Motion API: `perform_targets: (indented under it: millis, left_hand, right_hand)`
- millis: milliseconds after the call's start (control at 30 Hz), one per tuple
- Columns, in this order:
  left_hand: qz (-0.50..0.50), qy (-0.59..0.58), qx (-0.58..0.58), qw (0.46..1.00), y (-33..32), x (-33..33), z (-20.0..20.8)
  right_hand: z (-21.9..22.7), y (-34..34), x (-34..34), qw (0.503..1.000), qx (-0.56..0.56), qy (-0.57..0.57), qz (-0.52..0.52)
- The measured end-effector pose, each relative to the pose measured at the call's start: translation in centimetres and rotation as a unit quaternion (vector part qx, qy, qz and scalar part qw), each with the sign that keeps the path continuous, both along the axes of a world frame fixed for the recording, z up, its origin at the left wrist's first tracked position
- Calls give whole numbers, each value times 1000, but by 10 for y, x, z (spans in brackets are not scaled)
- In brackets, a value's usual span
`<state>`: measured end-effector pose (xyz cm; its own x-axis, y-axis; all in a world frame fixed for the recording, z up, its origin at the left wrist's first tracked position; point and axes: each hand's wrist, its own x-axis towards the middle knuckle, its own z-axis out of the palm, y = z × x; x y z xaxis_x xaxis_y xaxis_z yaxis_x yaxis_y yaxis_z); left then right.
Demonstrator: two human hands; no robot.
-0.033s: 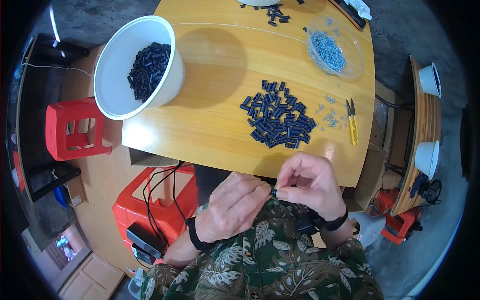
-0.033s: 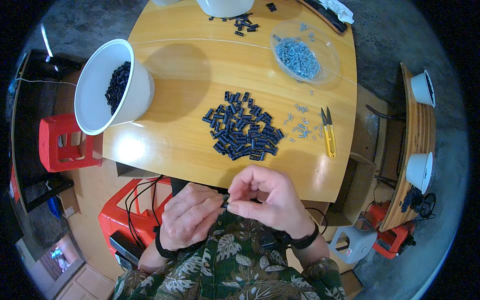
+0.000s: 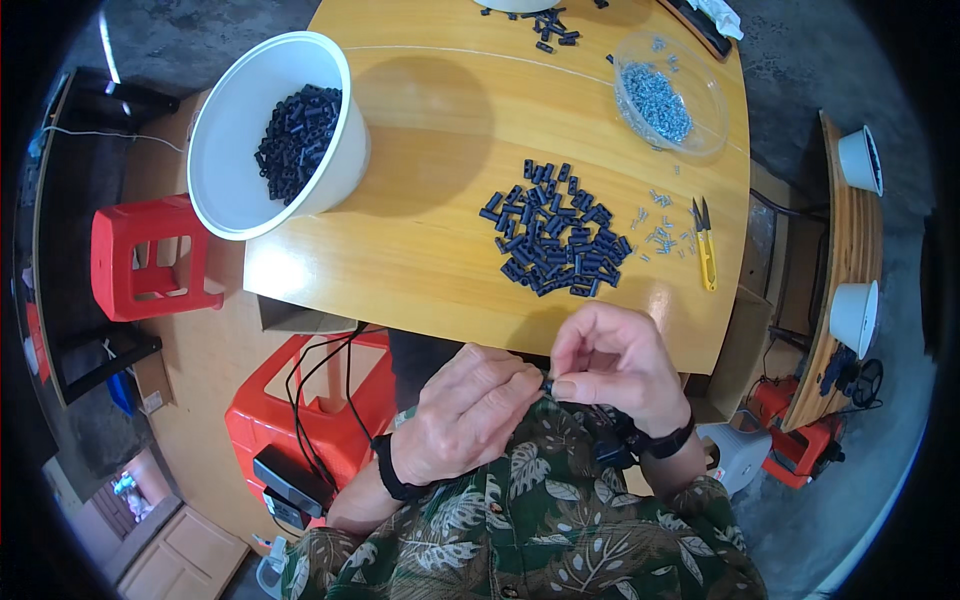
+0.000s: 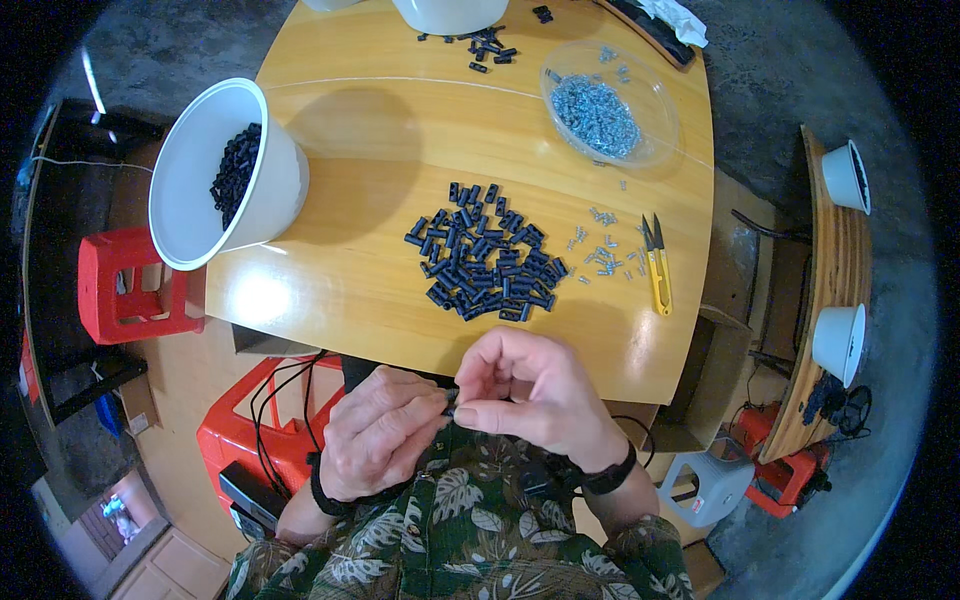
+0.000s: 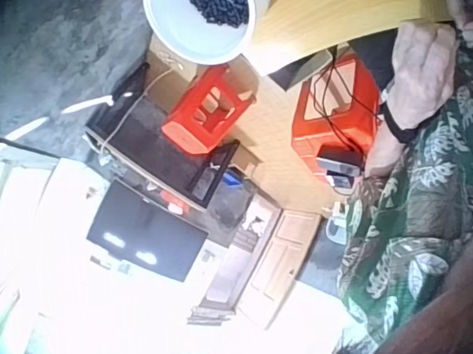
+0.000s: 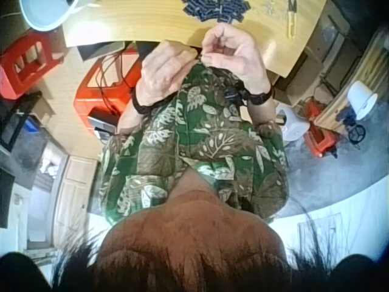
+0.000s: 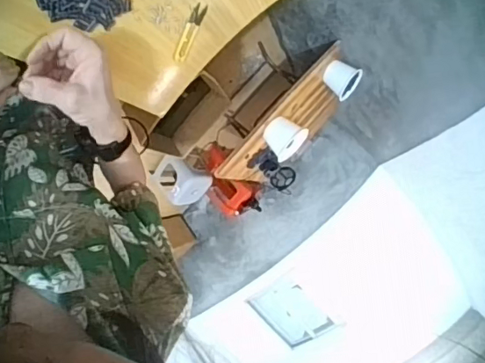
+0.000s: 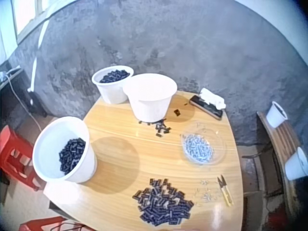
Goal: Assembling small plastic components by inserting metal pins into black plastic tubes.
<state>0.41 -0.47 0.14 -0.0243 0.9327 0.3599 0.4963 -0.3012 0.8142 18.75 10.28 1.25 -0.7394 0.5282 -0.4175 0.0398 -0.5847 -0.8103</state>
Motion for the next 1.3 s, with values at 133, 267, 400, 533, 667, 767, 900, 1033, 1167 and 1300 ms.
perform_targets:
  millis: [133,267,400,533,667,767,900,1033,1167,1300]
  left_hand:
    - [4,-19,-20,1000,-1,0,-2]
    - [19,-77,-56,995,-4,1,-4]
    - [44,-22,-98,994,-3,1,-6]
    - [58,-4,-92,994,-2,2,-7]
    - [48,-2,-84,995,-3,1,-10]
    - [56,-9,-91,994,-5,-2,-10]
    - [80,-23,-109,991,-5,-8,-10]
    - [82,-27,-107,990,-5,-11,-12]
    - [91,-29,-106,990,-6,-13,-12]
    - [97,-29,-105,989,-6,-16,-14]
  right_hand:
    - [-16,-1,1,996,-82,12,19]
    - [-21,-15,0,994,-102,40,-10]
    - [-18,-26,-6,990,122,-56,-50]
    - [-16,-25,-8,948,301,-106,-16]
    - [-13,-25,-9,956,272,-105,-14]
    - [-9,-20,-13,949,297,-102,-2]
    - [-11,-7,-28,878,439,-181,-68]
    - [-22,9,-56,795,562,-209,-91]
    - [-34,16,-78,737,621,-257,-71]
    - [-39,18,-88,711,632,-302,-61]
